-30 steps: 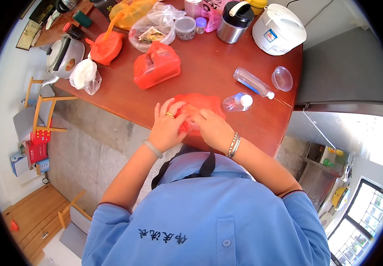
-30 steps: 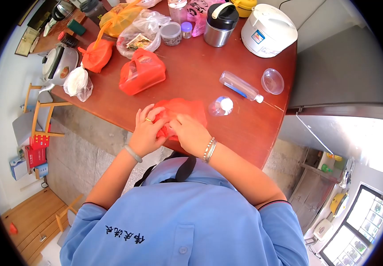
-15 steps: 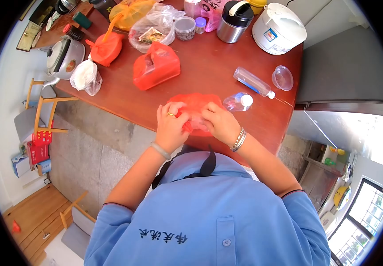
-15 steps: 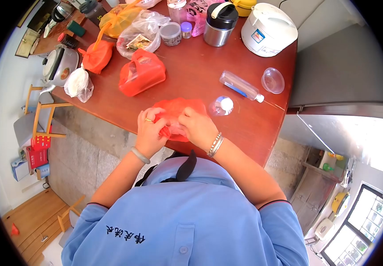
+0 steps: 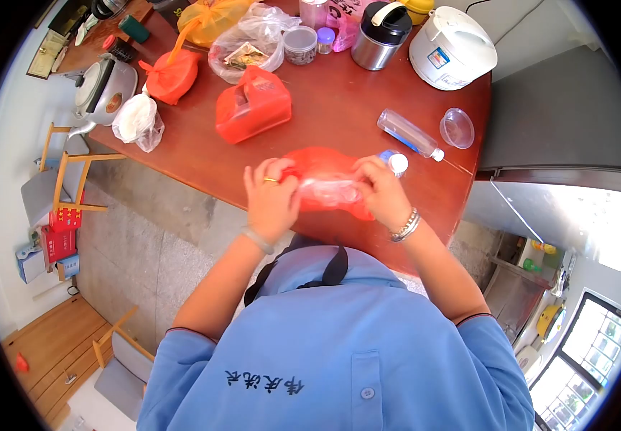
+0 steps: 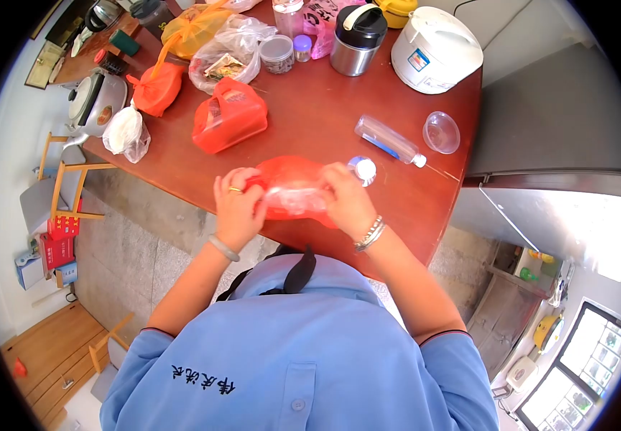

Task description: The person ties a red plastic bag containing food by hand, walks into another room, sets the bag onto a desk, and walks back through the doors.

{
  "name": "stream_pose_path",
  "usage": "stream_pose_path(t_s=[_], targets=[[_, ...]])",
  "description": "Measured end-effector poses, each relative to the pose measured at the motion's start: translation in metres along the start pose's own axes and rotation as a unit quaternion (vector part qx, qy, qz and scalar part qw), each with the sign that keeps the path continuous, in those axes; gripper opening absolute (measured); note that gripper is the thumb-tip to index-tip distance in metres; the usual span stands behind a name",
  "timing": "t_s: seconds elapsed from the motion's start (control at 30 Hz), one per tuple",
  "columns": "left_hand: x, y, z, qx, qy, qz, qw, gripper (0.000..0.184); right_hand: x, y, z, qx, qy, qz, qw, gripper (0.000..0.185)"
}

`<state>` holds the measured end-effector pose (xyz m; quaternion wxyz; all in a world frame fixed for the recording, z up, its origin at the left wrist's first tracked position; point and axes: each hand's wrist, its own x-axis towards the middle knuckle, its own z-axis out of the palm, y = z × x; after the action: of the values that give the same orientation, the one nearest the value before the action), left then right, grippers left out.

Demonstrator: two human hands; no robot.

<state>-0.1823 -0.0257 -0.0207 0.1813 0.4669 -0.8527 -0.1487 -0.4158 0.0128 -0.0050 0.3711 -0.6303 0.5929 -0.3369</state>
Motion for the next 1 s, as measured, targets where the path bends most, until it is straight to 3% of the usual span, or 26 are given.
stream_pose_path(t_s=[0.07,0.17,0.27,0.37,0.47,0.57,0.7,0.9,1.0], targets=[[-0.008,-0.016,-0.005,-0.030,0.001,-0.041,0.999,0.019,-0.005,0.005,-0.012,-0.029,0.015,0.028,0.999,0.012],[-0.007,-0.007,-0.013,-0.100,0.023,-0.019,0.995,0.015,-0.009,-0.024,-0.002,-0.123,0.037,-0.078,0.989,0.012],[0.001,0.011,-0.007,0.002,-0.037,-0.012,0.999,0.029,-0.005,-0.030,0.011,-0.257,-0.043,-0.137,0.956,0.012],[0.001,0.001,-0.006,0.003,-0.025,0.010,1.000,0.027,-0.008,-0.027,0.004,-0.206,-0.034,-0.160,0.965,0.015],[-0.013,-0.025,-0.005,-0.127,-0.004,-0.057,0.990,0.020,-0.020,-0.018,-0.016,-0.045,-0.005,-0.113,0.993,0.021],[-0.026,-0.037,-0.002,-0.272,0.060,-0.085,0.957,0.014,-0.032,-0.013,-0.034,0.013,-0.060,-0.142,0.988,0.027],[-0.028,-0.011,-0.036,-0.202,0.104,-0.100,0.969,0.015,-0.041,-0.035,-0.048,0.023,-0.168,-0.165,0.972,0.031],[-0.025,-0.003,-0.061,-0.274,0.093,-0.092,0.953,0.015,-0.042,-0.052,-0.055,0.057,-0.226,-0.167,0.958,0.018],[-0.022,0.000,-0.065,-0.475,0.025,-0.166,0.864,0.017,-0.039,-0.056,-0.055,0.031,-0.207,-0.145,0.967,0.010]])
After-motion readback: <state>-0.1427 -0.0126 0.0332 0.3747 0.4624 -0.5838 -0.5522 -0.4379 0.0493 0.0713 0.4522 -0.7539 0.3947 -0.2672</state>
